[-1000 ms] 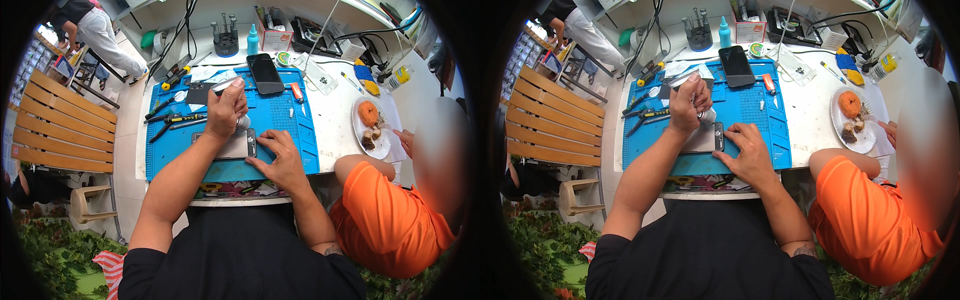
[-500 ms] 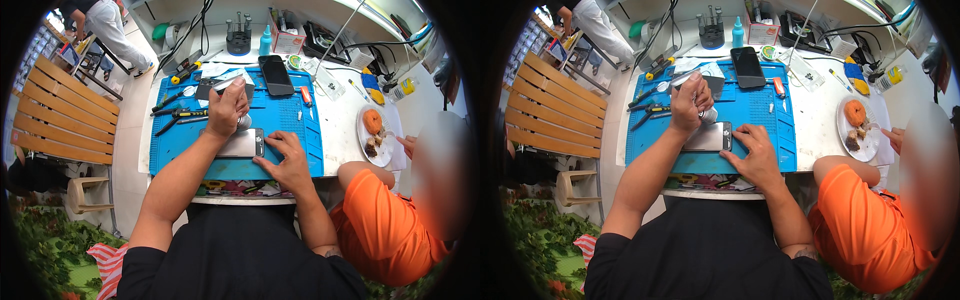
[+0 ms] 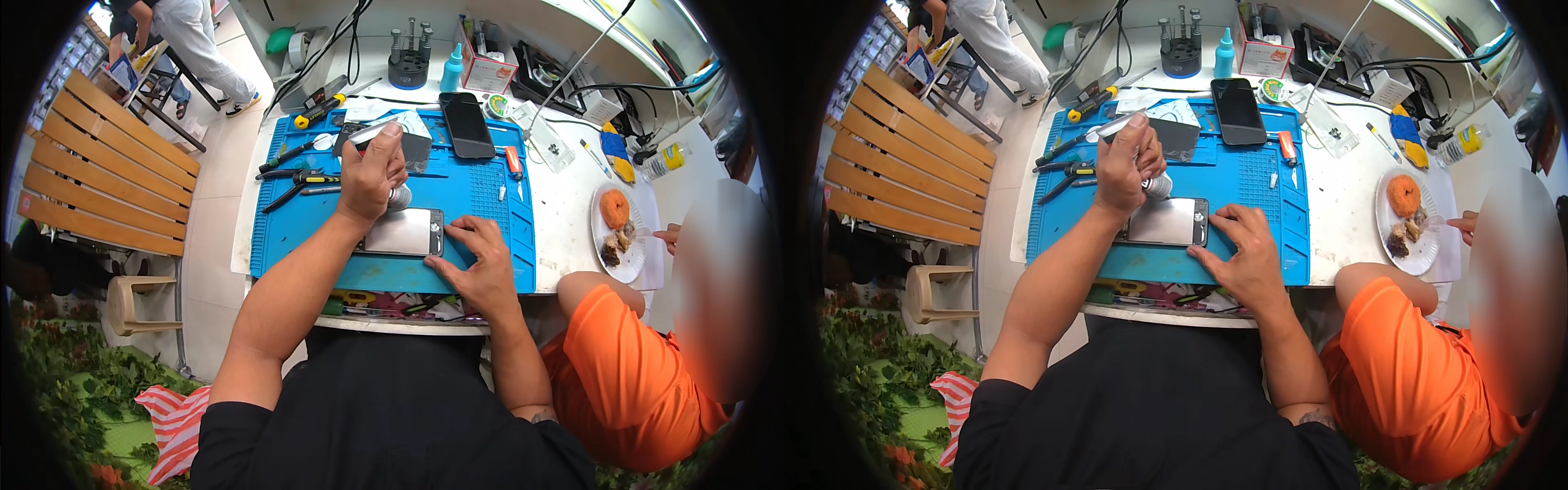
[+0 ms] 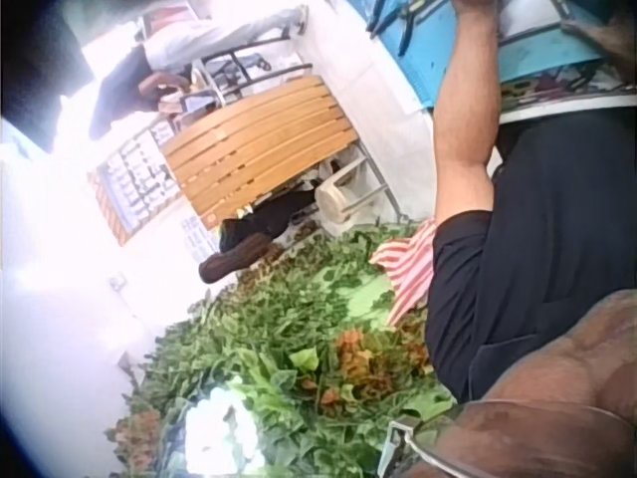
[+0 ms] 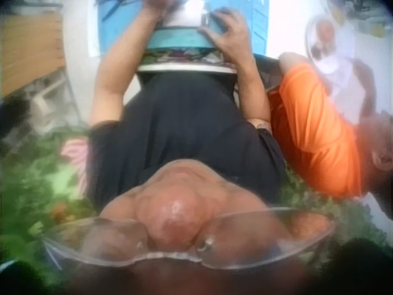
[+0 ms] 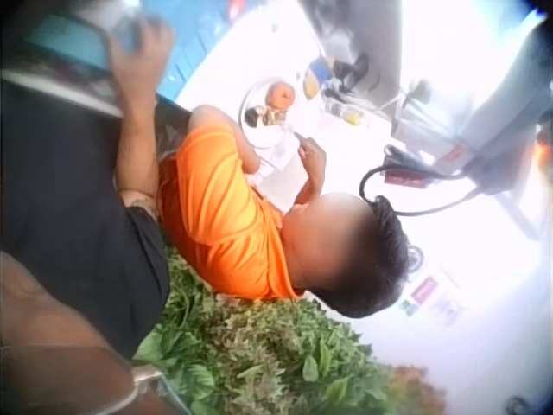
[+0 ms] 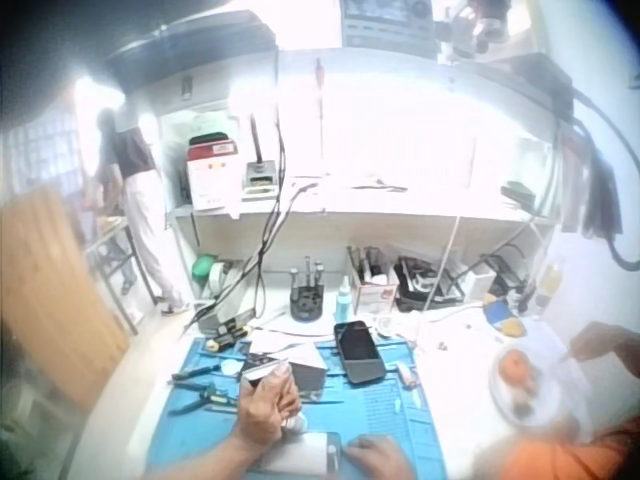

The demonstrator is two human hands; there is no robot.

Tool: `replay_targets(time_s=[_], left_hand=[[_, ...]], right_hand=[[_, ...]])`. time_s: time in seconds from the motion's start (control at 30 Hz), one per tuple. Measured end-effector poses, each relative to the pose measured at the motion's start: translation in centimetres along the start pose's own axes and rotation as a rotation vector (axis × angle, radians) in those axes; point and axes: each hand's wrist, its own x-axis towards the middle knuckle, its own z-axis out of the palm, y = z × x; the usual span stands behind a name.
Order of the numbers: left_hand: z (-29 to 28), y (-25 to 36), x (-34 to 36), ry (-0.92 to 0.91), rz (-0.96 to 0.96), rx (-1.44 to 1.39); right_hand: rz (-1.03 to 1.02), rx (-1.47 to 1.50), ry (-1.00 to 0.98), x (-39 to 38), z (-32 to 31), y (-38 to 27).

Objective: The person uses a small screwdriver to remove screws from a smartphone, applies adhesive from a tube to the device chassis, and then presses the back panel onto the phone before cleaning the surface with a cloth and liquid.

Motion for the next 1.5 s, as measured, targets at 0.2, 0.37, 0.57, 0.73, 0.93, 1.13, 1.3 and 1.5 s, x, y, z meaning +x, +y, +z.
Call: replay_targets(time_s=[0.2, 0.37, 0.57, 0.73, 0.93, 1.13, 1.3, 1.5], left_hand=[[-0.8, 0.5, -0.1, -0.005, 0.017, 0.021], [-1.8, 0.8, -0.2, 0.022, 0.023, 0.026], [-3.3, 0.9, -0.2, 0.019, 0.015, -0.069], [-3.9, 1.5, -0.2, 0.038, 0.020, -0.068], [-5.3, 1.8, -0.5, 0.053, 0.019, -0.063], [-5.4, 2.4, -0.5, 0.119, 0.031, -0.015], [-6.4, 2.7, -0.6, 0.137, 0.026, -0.038], [-7.5, 3.5, -0.9, 0.144, 0.055, 0.002]], right_hand=[[-0.001, -0.008, -0.006, 0.0, -0.1, 0.1], [0.014, -0.002, -0.016, -0.1, -0.1, 0.1], [0.011, 0.000, -0.012, 0.0, -0.2, 0.1], [0.029, -0.017, -0.024, 0.0, -0.4, 0.1], [0.044, -0.015, -0.037, 0.0, -0.4, 0.1], [0.036, -0.020, -0.031, -0.1, -0.4, 0.2], [0.037, -0.013, -0.036, 0.0, -0.4, 0.1], [0.038, -0.018, -0.045, -0.1, -0.4, 0.2]])
